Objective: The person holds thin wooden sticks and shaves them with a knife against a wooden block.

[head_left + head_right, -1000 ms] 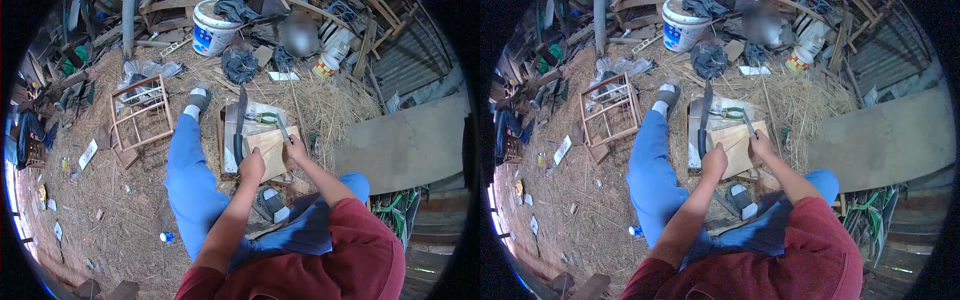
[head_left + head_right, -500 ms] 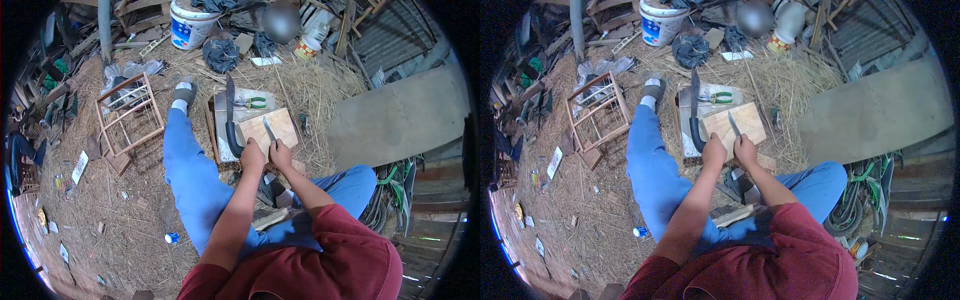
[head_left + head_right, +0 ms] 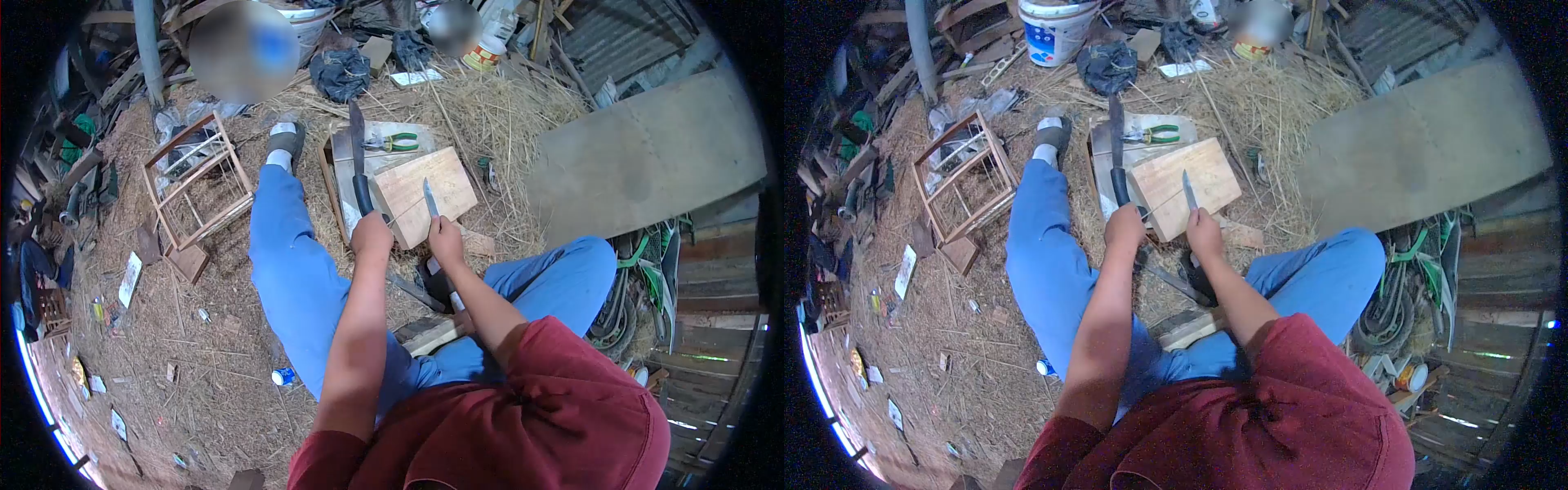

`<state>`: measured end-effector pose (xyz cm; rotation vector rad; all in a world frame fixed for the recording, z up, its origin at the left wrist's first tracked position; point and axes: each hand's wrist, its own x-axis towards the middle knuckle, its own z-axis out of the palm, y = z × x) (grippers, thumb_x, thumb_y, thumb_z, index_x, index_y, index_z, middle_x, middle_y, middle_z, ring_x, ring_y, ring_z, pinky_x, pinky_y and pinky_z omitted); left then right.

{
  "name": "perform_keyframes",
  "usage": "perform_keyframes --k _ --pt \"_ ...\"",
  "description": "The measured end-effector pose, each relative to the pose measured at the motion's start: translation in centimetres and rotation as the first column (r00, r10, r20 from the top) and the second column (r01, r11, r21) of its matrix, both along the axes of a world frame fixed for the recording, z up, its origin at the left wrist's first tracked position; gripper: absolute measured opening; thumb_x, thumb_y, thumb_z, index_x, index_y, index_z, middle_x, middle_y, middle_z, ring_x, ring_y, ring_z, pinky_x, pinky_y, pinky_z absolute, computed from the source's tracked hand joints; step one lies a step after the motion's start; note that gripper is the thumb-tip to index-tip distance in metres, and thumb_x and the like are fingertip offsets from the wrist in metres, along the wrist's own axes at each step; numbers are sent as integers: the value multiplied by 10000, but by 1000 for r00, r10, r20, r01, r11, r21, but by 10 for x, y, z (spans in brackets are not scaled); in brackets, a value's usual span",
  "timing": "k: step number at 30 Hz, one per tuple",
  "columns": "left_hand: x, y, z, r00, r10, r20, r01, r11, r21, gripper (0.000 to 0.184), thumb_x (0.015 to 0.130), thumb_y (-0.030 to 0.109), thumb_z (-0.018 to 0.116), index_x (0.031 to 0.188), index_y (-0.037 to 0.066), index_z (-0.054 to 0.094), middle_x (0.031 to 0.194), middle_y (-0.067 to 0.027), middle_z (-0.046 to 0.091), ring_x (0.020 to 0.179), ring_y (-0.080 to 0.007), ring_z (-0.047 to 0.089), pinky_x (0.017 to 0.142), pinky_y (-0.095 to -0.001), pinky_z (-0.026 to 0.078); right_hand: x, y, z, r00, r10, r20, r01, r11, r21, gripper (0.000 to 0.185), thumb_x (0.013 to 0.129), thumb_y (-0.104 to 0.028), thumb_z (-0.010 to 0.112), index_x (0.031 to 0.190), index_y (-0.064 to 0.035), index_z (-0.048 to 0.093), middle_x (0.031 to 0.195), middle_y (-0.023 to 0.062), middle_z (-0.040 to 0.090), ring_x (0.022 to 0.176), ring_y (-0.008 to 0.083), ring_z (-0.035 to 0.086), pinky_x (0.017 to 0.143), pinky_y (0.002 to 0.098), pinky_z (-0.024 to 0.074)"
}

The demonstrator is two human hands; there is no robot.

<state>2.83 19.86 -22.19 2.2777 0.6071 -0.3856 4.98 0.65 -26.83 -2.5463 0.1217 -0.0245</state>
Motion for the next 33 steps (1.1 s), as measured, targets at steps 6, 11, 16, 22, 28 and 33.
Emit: perform_keyframes --k 6,11,16,22,28,33 --pt "2 1 -2 993 -70 96 68 997 26 181 915 120 556 1013 73 701 1009 -225 720 974 -430 695 824 -524 553 -21 4 9 999 -29 -21 29 999 -29 408 1038 -366 470 914 -6 614 878 288 662 835 512 632 738 588 484" --pt "-5 -11 8 985 -133 114 135 991 -12 189 915 190 589 1022 72 691 1006 -207 718 969 -418 685 797 -521 544 -32 -9 5 988 -122 -92 125 992 18 426 1039 -369 462 923 -3 649 870 290 660 848 509 633 757 583 482" --pt "-8 -18 2 981 -158 109 158 987 17 200 914 191 597 1031 78 713 1025 -216 715 985 -422 682 811 -512 545 -37 -16 -5 979 -193 -68 199 976 91 465 1036 -390 464 905 4 673 874 285 672 854 498 644 778 569 496" --pt "-6 -18 -11 974 -145 173 141 989 33 196 916 197 618 1003 83 751 1014 -212 720 970 -422 685 827 -510 549 -41 -10 -2 982 -117 -146 122 992 22 471 1032 -422 455 945 -21 686 876 277 681 859 485 658 775 572 506" --pt "-4 -16 -22 975 -166 150 166 986 14 186 919 195 629 1008 94 756 1004 -209 722 954 -416 689 820 -509 552 -31 -13 -7 966 -149 -211 161 986 40 457 1024 -436 450 987 -57 701 907 267 693 882 472 671 800 581 515" --pt "-4 -17 -8 978 -183 99 181 983 24 182 923 196 623 1004 102 756 1000 -206 723 952 -413 690 814 -508 553 -38 -7 0 976 -76 -206 74 997 -18 471 1019 -444 476 933 -26 676 892 284 681 863 493 658 783 575 513"
